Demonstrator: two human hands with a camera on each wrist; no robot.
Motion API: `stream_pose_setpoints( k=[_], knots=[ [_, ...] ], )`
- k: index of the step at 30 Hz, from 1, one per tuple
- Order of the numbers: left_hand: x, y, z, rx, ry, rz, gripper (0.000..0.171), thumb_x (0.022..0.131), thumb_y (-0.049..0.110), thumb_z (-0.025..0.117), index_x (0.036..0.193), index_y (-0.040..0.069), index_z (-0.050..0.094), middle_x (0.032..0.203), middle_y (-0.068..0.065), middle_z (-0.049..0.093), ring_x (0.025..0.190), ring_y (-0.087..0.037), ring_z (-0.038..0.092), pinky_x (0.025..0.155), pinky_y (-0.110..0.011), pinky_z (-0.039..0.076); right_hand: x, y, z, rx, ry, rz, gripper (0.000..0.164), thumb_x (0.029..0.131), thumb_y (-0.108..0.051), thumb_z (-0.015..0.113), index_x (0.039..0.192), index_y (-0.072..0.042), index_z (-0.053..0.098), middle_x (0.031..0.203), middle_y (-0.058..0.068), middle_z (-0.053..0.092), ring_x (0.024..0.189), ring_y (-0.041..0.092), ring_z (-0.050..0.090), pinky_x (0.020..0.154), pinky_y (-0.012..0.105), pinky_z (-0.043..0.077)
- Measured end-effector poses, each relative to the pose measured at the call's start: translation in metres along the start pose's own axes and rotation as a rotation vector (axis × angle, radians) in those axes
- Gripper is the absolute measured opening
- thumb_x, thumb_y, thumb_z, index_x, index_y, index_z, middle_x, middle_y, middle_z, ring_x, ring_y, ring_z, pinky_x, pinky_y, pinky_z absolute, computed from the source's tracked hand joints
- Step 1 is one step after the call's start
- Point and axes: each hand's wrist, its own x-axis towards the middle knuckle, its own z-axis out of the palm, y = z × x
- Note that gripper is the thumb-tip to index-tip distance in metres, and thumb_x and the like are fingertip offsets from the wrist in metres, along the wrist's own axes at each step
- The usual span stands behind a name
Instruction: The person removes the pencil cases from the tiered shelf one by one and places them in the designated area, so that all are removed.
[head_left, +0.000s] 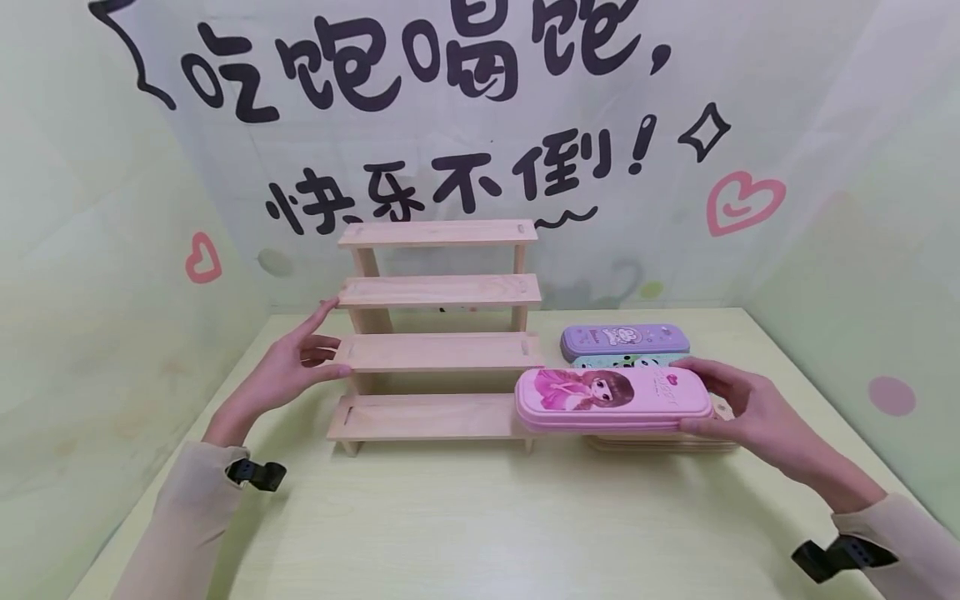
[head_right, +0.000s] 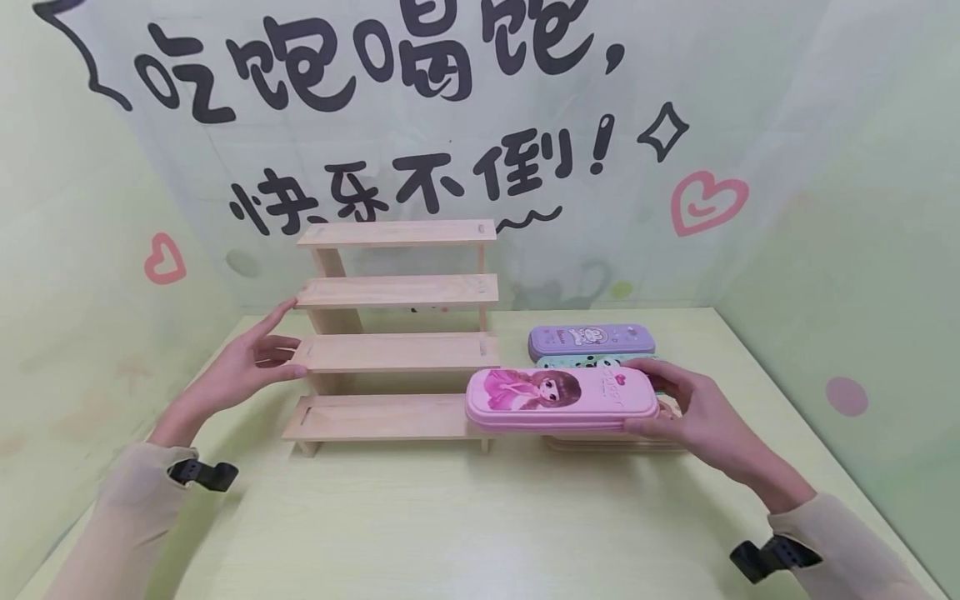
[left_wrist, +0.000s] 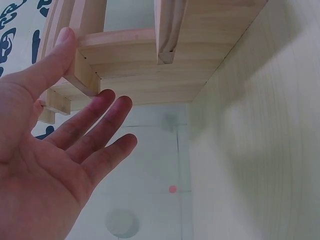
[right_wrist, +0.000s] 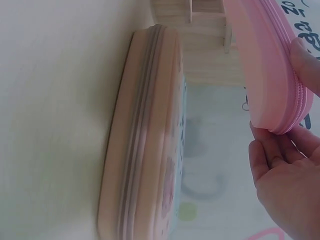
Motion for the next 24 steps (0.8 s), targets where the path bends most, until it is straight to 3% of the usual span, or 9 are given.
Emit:
stream_pose_setpoints(
  k=[9, 24],
  knots=[
    [0.0, 0.0, 0.001, 0.001, 0.0, 0.004, 0.113, 0.088, 0.021, 0.089, 0.169, 0.042, 0.014, 0.132, -0.026, 0.067, 0.12, -0.042, 0.067, 0.103, -0.058, 0.053, -0.025, 0.01, -0.015, -0.003, -0.029, 0.054, 0.067, 0.089, 0.002, 0.082, 0.149, -0.007, 0.056, 0.14, 0.002, 0.065, 0.128, 0.003, 0.058, 0.091, 0.015, 0.052],
    [0.0, 0.002, 0.001, 0.003, -0.003, 0.005, 0.11, 0.09, 0.021, 0.088, 0.169, 0.042, 0.015, 0.133, -0.025, 0.067, 0.119, -0.041, 0.068, 0.103, -0.059, 0.053, -0.071, 0.043, -0.028, -0.033, -0.063, 0.146, 0.068, 0.092, 0.003, 0.077, 0.154, -0.003, 0.05, 0.14, -0.009, 0.065, 0.125, -0.005, 0.055, 0.084, 0.018, 0.053]
  ],
)
